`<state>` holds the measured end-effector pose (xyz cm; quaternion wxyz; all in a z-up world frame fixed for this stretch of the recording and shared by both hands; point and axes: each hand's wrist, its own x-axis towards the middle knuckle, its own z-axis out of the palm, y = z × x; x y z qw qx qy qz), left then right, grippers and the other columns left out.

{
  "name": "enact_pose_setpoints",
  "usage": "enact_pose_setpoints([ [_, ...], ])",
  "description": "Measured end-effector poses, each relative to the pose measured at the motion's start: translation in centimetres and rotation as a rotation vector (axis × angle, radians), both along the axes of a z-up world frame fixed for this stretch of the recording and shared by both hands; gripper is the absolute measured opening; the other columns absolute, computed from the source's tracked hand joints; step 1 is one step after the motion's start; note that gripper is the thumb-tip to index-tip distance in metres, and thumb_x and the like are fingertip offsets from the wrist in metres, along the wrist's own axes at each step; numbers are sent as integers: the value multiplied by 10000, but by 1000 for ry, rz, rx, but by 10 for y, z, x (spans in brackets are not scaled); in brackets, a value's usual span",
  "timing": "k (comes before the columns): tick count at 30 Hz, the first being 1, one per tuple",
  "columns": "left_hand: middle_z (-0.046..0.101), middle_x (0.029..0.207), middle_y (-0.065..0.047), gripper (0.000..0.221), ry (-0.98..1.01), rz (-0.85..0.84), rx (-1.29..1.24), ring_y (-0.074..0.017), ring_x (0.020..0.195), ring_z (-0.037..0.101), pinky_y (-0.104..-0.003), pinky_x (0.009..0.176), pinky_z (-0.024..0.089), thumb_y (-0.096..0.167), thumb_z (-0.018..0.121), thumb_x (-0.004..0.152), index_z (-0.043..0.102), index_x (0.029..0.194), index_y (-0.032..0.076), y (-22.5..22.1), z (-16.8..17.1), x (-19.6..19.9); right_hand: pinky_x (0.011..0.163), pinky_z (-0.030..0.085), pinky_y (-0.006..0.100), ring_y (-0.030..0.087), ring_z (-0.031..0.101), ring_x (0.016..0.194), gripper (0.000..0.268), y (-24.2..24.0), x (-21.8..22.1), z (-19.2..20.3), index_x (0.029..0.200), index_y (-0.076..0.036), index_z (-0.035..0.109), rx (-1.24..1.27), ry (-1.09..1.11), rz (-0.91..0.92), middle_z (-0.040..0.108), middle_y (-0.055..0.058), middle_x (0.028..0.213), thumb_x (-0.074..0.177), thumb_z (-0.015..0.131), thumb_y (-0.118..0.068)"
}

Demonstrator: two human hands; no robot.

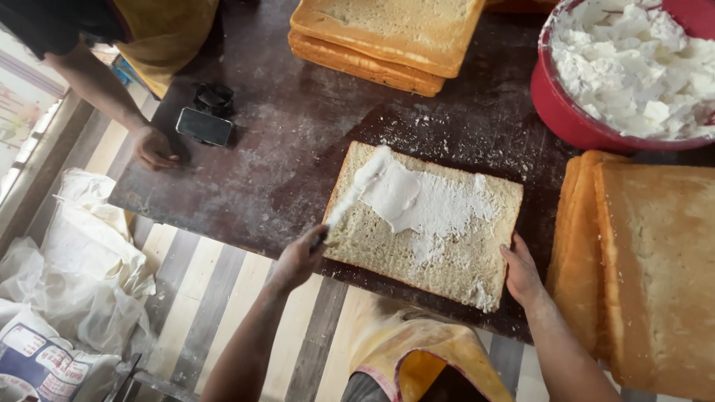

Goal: Spreading cream and stacking large sponge cake layers to assemble a multi-layer cake.

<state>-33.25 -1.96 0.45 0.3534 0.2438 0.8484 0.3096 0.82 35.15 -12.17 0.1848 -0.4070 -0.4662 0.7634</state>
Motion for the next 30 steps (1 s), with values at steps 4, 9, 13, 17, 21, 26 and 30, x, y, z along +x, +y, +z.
enact_pose_setpoints([
  [4,723,1178,-215,469,331,-193,8,-345,1047,696,-471,887,552,208,571,989,547,1452,138,-1,-63,-13,1114,430,396,253,512,1336,609,0,2,0,1609,-66,311,5,33,0,494,147,1500,1020,465,-73],
  [9,730,1145,-192,538,12,-146,-66,-296,968,743,-436,916,588,286,472,1052,375,1577,225,18,-69,18,1146,395,382,222,478,1385,579,2,1,3,1616,-80,286,-21,30,22,463,104,1557,1053,416,-113],
  [13,756,1100,-169,540,-99,-88,-19,-260,878,757,-411,841,630,298,489,1045,371,1568,232,39,-64,58,1148,389,388,222,468,1383,588,1,1,3,1619,-95,274,-24,49,24,450,104,1556,1048,412,-110],
  [17,759,979,-193,536,-151,-55,-101,-255,757,727,-416,746,630,274,463,1052,378,1581,261,72,-52,102,1159,378,379,215,451,1411,584,4,2,2,1626,-100,256,-32,87,44,429,96,1587,1061,401,-137],
  [21,761,998,-162,515,-124,24,62,-277,748,759,-436,722,646,262,479,1022,414,1533,231,109,-82,150,1173,353,389,213,411,1440,642,7,3,1,1646,-121,169,-79,177,55,385,90,1609,1058,419,-182],
  [26,733,967,-260,531,58,-76,53,-425,858,703,-554,794,548,258,516,1000,453,1526,226,144,-103,200,1225,258,454,239,247,1511,716,34,-20,42,1654,-187,73,-98,15,12,171,73,1681,1048,398,-387],
  [30,725,972,-252,538,51,-93,-58,-421,875,706,-559,822,538,273,499,1011,408,1540,233,172,-80,224,1279,74,468,257,50,1591,773,73,-35,14,1660,-174,-14,-134,74,25,-21,86,1732,1070,294,-569],
])
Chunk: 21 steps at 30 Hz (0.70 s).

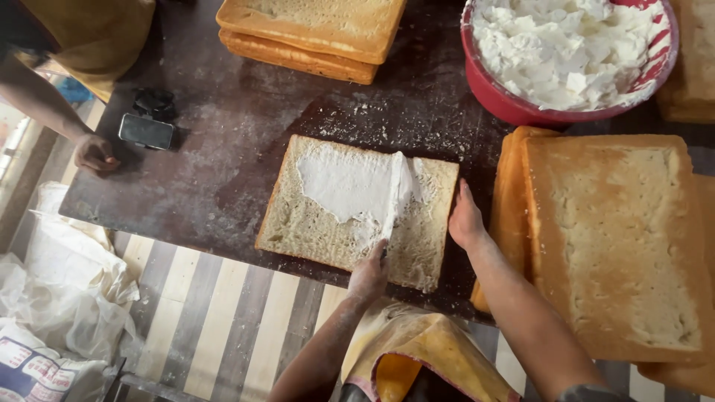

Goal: Spreading cream and stacking large sponge cake layers to assemble a multi-layer cake.

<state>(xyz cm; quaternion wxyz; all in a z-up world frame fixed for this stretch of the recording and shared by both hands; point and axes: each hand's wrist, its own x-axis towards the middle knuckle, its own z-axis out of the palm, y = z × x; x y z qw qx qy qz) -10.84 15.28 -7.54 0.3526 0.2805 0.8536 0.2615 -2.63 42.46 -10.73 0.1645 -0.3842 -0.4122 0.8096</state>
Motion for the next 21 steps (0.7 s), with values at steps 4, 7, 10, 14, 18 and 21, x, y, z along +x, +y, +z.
enact_pose_setpoints([
  [4,728,960,-254,552,-69,9,-28,-410,872,714,-544,829,545,263,495,1018,387,1558,232,27,40,31,1281,147,518,320,148,1588,793,6,-3,8,1636,-169,-22,-95,162,23,61,126,1729,1029,221,-617],
  [7,733,962,-209,556,-264,52,-33,-381,818,726,-502,760,616,232,468,1015,377,1563,215,41,42,51,1258,114,536,330,134,1572,883,6,-1,18,1651,-177,-5,-133,123,53,83,142,1718,964,151,-710],
  [10,729,1045,-199,532,-121,2,315,-279,867,711,-465,790,577,226,566,1027,447,1543,170,42,-10,64,1260,69,527,337,104,1591,978,6,1,34,1642,-155,-44,-187,89,55,71,140,1725,926,110,-802],
  [14,628,910,-119,484,-489,147,401,-120,697,565,-296,569,474,205,540,1088,444,1562,185,40,11,69,1256,144,505,318,214,1543,1041,10,5,34,1640,-163,162,-386,277,-36,239,107,1672,861,71,-847],
  [18,694,986,-102,466,-740,394,400,-70,586,501,-213,456,460,221,480,1056,478,1521,190,15,19,61,1243,279,487,280,379,1485,881,16,6,19,1617,-106,309,-241,149,5,423,159,1595,1008,198,-733],
  [21,661,1062,-157,503,-333,441,378,-135,785,588,-278,616,532,224,592,1027,510,1519,157,-44,-5,32,1169,295,464,243,410,1420,654,21,11,-28,1604,-157,361,-64,18,111,426,55,1605,1047,381,-499],
])
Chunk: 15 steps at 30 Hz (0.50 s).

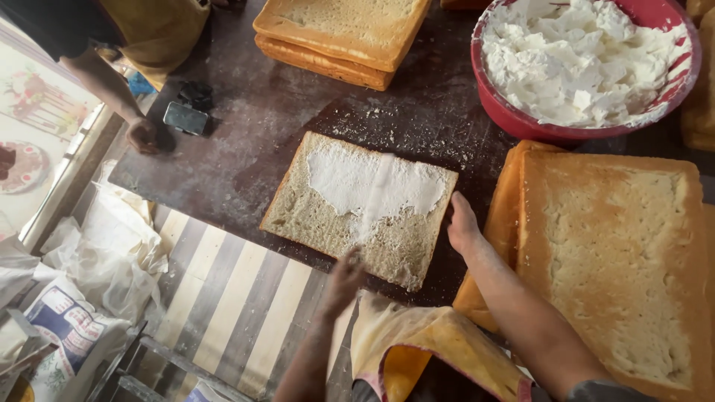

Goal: Spreading cream and stacking large sponge cake layers to assemble a multi-layer cake.

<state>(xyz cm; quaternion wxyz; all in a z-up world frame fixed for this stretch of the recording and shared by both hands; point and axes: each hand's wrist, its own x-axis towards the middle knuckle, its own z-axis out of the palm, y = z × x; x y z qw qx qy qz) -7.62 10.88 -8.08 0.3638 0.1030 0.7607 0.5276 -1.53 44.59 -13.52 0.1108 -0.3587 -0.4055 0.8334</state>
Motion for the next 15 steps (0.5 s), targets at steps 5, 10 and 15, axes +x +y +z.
enact_pose_setpoints([
  [5,699,1309,-169,525,205,72,-228,-184,1097,686,-308,955,546,269,608,1049,447,1535,153,-73,-11,-45,1087,366,484,205,440,1371,584,-20,12,48,1615,-242,269,48,-256,55,385,28,1613,1050,416,-254],
  [10,728,1240,-139,564,66,-26,-280,-166,960,712,-295,845,591,269,604,1006,447,1543,198,-54,7,-33,1093,434,469,223,448,1389,676,-24,18,53,1632,-271,262,108,-341,111,265,34,1662,1010,380,-34],
  [15,749,1123,-127,538,5,-279,-409,-148,699,628,-278,641,569,315,547,1028,458,1556,256,-6,55,10,1121,400,511,221,435,1408,750,-22,20,34,1624,-268,231,24,-223,89,273,-5,1681,944,337,30],
])
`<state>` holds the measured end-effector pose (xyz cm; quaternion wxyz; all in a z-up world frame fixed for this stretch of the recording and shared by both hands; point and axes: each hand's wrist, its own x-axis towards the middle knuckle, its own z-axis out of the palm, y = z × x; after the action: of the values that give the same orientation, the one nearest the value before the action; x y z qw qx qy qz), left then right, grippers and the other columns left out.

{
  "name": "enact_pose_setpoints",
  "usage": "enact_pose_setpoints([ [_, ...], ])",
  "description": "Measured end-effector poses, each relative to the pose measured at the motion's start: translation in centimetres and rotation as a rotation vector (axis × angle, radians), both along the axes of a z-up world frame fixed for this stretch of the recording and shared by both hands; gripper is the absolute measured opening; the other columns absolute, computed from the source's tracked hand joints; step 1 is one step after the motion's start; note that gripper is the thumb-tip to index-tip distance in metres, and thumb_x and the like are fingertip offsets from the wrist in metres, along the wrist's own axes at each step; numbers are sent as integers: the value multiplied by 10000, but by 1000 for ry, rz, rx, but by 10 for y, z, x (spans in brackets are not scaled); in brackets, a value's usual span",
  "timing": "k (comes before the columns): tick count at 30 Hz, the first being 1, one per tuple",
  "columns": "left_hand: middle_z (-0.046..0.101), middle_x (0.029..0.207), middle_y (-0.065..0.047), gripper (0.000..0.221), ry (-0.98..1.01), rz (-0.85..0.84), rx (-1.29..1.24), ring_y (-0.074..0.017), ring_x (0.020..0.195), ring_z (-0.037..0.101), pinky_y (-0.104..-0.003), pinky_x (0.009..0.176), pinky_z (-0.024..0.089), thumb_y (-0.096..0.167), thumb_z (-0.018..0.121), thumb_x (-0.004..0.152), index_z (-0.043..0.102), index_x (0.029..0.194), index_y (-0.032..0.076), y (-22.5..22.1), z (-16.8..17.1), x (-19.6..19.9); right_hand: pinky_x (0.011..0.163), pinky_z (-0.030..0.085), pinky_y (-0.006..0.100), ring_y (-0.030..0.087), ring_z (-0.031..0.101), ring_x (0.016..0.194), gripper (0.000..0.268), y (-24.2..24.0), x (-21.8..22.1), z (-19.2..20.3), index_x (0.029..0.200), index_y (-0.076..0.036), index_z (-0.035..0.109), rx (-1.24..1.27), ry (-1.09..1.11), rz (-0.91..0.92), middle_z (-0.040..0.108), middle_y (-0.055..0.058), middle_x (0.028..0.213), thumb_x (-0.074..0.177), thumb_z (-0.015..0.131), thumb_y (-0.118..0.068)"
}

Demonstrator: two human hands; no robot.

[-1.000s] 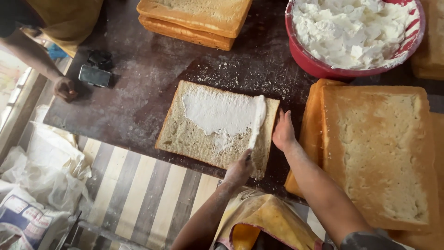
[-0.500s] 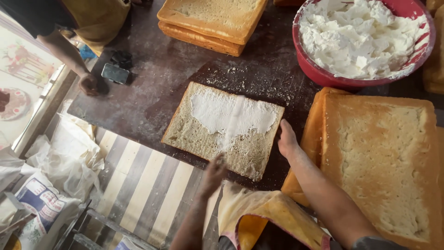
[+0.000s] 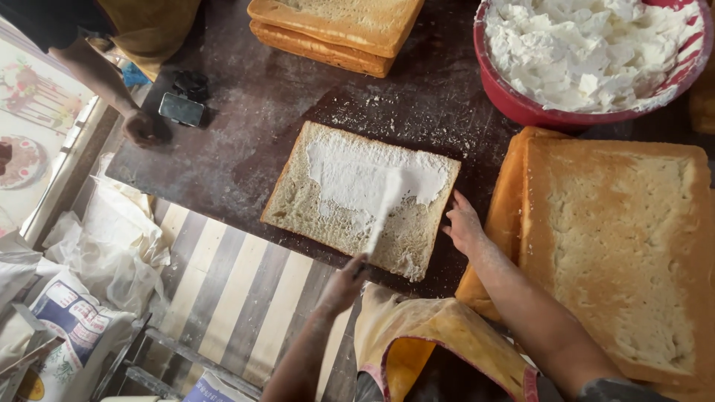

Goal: Spreading cream and stacking large sponge cake layers to assemble a multi-layer cake.

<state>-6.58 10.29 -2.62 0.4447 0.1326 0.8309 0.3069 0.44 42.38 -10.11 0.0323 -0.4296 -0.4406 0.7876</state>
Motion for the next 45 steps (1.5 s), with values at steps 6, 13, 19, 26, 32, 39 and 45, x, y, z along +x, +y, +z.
enact_pose_setpoints([
  [6,728,1148,-120,553,-161,-40,161,-116,725,631,-274,683,590,288,533,1032,401,1567,237,53,-14,45,1165,165,567,201,329,1456,779,0,5,5,1636,-211,228,-287,122,-185,305,8,1668,1011,119,-663],
  [13,493,751,15,531,-678,276,654,-52,517,423,-220,406,371,238,566,1084,421,1588,152,48,-56,59,1213,191,511,266,345,1477,1039,-2,10,18,1634,-141,275,-407,236,-276,382,91,1632,898,85,-849],
  [19,581,783,15,538,-451,376,699,-66,526,474,-226,405,408,256,540,1075,431,1585,122,-28,-25,24,1215,210,577,259,333,1504,879,-7,9,10,1626,-159,202,-258,165,-186,316,75,1668,963,231,-735],
  [26,637,925,-117,546,705,-227,-572,-204,555,668,-356,477,635,230,441,1071,332,1598,320,-141,-27,-38,1171,283,540,268,356,1468,710,-4,8,-24,1619,-136,297,-152,121,-110,354,77,1621,1034,445,-511],
  [32,648,861,-82,480,880,-198,-390,-227,567,650,-380,470,579,314,509,1050,435,1523,350,-172,-31,-70,1089,380,515,211,440,1363,559,-4,2,-23,1561,-177,370,15,19,-69,449,41,1526,1031,515,-278],
  [39,619,957,-112,607,1031,-470,-159,-273,666,690,-414,572,594,150,579,953,463,1512,358,-151,-31,-98,1115,437,367,227,550,1322,548,-10,8,-86,1539,24,406,346,207,-153,576,155,1453,1040,587,-112],
  [45,594,1003,-146,691,767,-635,-317,-291,752,704,-428,620,601,81,502,961,334,1580,338,-154,-2,-205,1080,449,336,224,556,1290,566,-38,-5,-61,1545,49,395,521,102,-160,569,161,1440,1013,565,-46],
])
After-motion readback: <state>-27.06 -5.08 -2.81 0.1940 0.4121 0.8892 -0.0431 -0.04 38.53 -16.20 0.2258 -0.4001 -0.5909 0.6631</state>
